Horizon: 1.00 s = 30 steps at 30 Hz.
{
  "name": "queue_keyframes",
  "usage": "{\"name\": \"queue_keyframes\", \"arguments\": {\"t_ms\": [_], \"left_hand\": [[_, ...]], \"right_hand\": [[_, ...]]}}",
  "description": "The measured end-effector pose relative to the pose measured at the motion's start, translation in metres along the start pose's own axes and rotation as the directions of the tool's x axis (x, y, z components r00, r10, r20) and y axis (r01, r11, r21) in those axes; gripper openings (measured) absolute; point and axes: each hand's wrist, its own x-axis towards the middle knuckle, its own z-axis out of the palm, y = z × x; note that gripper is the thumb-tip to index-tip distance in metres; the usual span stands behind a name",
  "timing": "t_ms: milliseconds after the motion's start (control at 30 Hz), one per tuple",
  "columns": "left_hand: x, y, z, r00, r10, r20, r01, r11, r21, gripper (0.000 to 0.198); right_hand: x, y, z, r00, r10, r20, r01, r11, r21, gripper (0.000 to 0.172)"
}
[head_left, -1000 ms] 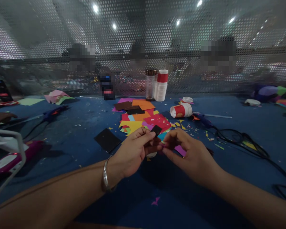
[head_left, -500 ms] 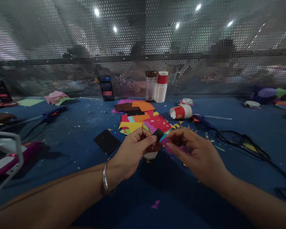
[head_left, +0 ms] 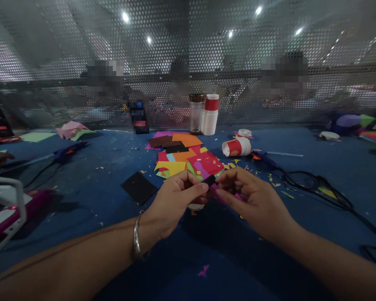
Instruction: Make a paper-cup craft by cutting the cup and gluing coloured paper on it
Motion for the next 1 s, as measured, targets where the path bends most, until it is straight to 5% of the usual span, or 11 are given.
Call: {"name": "queue_keyframes", "arguments": {"t_ms": [467,1000], "left_hand": [[-0.0029,-0.0021,-0.0002,0.997,0.067,0.044,-0.067,0.998,-0.001,0.036],[-0.0052,-0.0050,0.0014,0.990,0.143,-0.011,-0.139,0.974,0.178,0.034]], "right_hand": [[0.0007,-0.0014,0.0020,0.998,0.037,0.048,-0.044,0.984,0.171,0.020],[0.0021,-0.0077,0.0010,0.995,0.056,0.087,-0.068,0.988,0.140,0.012]]}}
